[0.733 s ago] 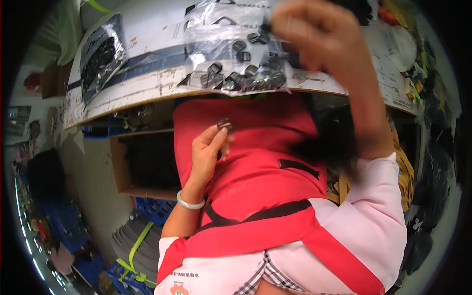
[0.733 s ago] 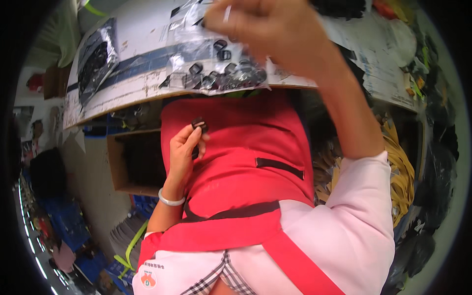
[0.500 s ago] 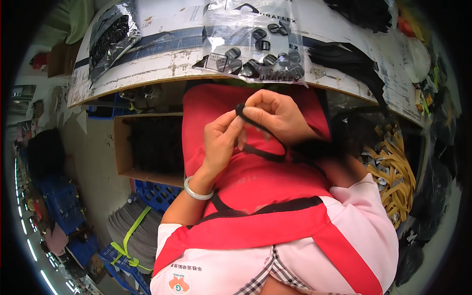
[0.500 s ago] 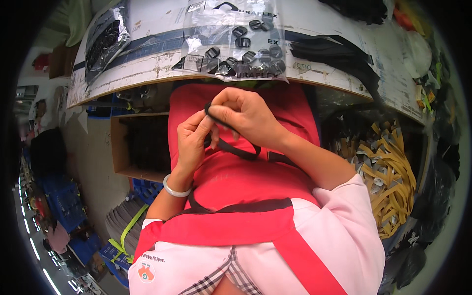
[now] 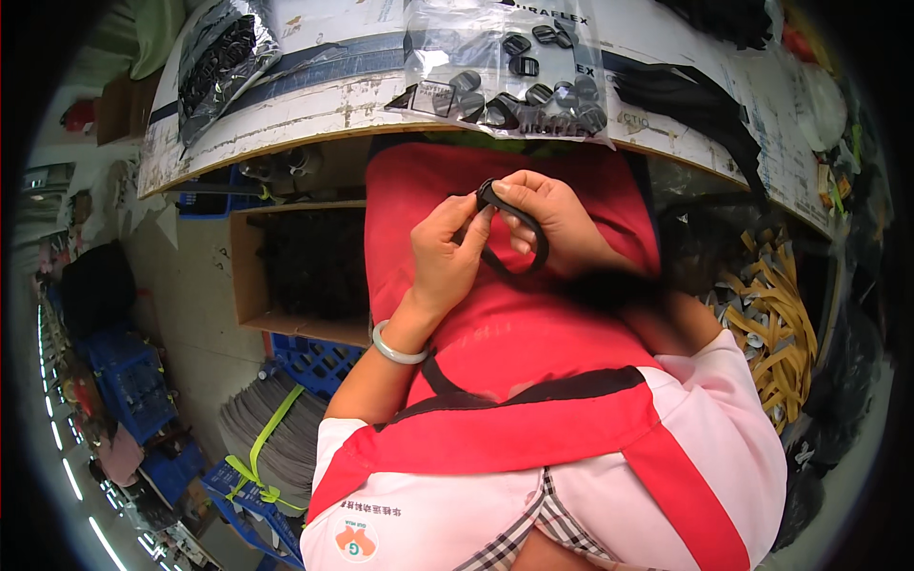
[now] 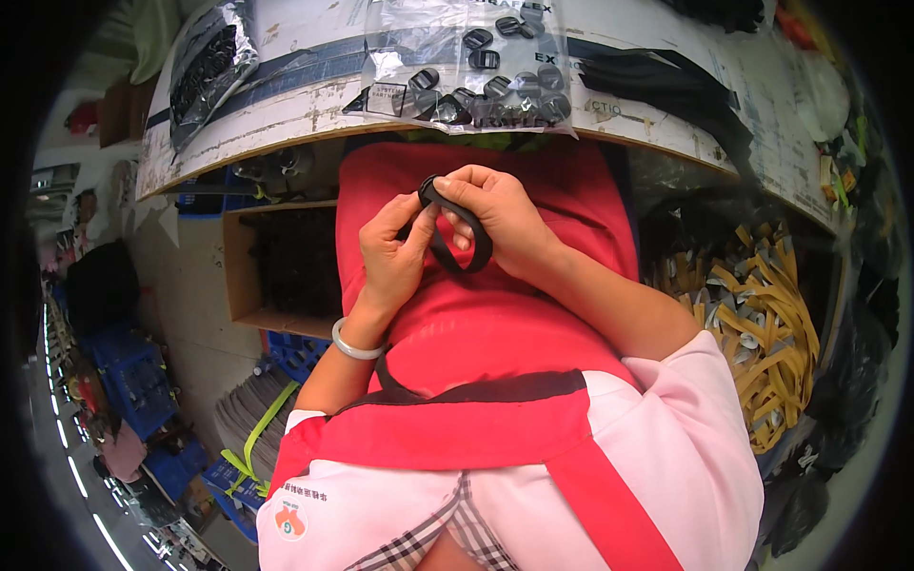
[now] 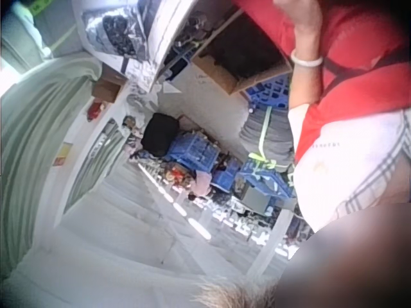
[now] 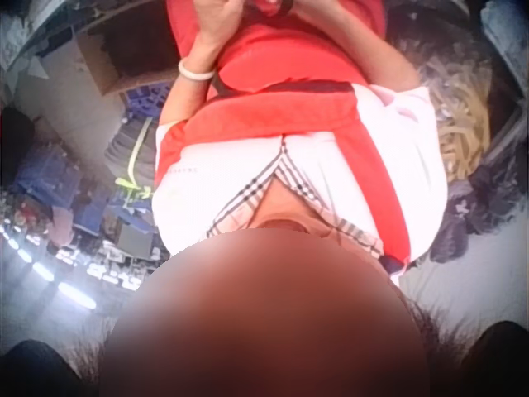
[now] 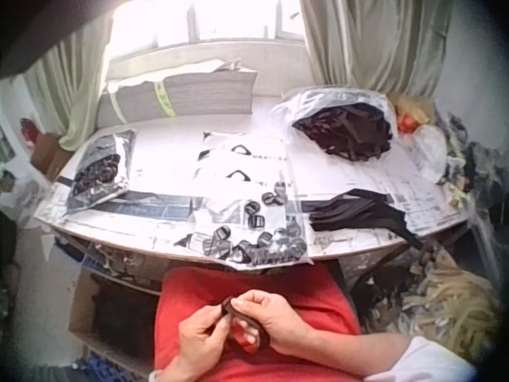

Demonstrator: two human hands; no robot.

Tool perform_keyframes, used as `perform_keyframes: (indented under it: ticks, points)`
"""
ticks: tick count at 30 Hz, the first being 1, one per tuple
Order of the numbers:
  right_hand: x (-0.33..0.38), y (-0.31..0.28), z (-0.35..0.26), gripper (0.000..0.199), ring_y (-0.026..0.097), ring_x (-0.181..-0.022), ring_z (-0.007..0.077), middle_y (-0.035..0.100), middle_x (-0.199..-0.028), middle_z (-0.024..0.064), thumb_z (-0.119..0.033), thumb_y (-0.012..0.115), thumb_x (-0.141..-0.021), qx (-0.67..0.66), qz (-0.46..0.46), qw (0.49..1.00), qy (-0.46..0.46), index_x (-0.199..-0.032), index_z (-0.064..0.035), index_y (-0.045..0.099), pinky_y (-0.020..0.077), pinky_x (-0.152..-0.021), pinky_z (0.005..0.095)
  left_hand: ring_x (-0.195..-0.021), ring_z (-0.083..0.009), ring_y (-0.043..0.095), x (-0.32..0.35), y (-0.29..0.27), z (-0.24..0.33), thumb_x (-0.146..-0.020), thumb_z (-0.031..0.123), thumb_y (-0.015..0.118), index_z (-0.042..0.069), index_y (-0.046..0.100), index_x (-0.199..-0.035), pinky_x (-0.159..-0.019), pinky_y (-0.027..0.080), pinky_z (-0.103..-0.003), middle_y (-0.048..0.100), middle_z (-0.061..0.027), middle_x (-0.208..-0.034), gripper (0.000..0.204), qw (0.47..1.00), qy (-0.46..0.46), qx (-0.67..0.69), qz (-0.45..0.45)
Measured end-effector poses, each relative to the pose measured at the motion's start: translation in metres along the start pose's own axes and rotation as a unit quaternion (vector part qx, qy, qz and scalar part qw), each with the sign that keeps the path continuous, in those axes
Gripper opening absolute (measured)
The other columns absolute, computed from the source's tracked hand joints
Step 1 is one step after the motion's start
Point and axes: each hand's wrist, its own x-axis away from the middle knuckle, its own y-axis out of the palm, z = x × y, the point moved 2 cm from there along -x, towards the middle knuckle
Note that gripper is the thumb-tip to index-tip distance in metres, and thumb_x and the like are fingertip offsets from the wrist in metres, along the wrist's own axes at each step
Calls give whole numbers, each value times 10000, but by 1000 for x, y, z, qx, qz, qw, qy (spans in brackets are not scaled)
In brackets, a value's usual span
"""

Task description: Threading black webbing straps through plastic slider buckles and adjusting them for assembly.

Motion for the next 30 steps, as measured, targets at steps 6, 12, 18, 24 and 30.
perform_keyframes:
  ticks: [6, 12, 18, 24, 30]
  points:
    - [-8, -3, 8, 250, 553, -546, 94, 577, -710, 42, -228, 618, -943, 12, 1, 997, -72, -1017, 2, 550, 494, -473, 232, -664, -139, 574, -2, -3, -4, -843, -47, 628, -36, 631, -960, -541, 430, -254, 604, -98, -824, 117, 985, 132, -110, 2]
    - [-2, -9, -3, 226, 564, -661, 67, 586, -748, -3, -210, 628, -937, 71, -32, 995, 59, -1055, -19, 606, 477, -610, 207, -682, -148, 620, 1, -13, -6, -912, 50, 576, -34, 649, -990, -513, 451, -232, 654, -104, -855, 136, 982, -117, 134, -55]
    - [-5, -9, 9, 108, 521, -689, 57, 601, -852, -20, -103, 660, -903, 386, 9, 867, -315, -979, -27, 656, 431, -645, 221, -608, -128, 622, 5, -12, -31, -950, 159, 574, -65, 650, -1060, -448, 429, -202, 687, -115, -826, 260, 875, -313, 367, -36]
    - [18, 9, -10, 104, 528, -591, 43, 616, -775, 0, -57, 646, -898, 231, -3, 947, -225, -993, -17, 628, 420, -506, 178, -580, -100, 609, 0, -8, -13, -916, 121, 634, -57, 668, -1043, -442, 417, -190, 696, -93, -832, 221, 941, -184, 283, 40]
    - [10, -6, -1, 184, 579, -562, 66, 625, -734, 34, -70, 628, -903, 272, 52, 957, -90, -1051, -4, 540, 444, -463, 195, -569, -49, 546, 7, -6, -10, -899, 56, 643, -19, 688, -1046, -466, 397, -173, 677, -61, -806, 171, 972, -147, 180, 22]
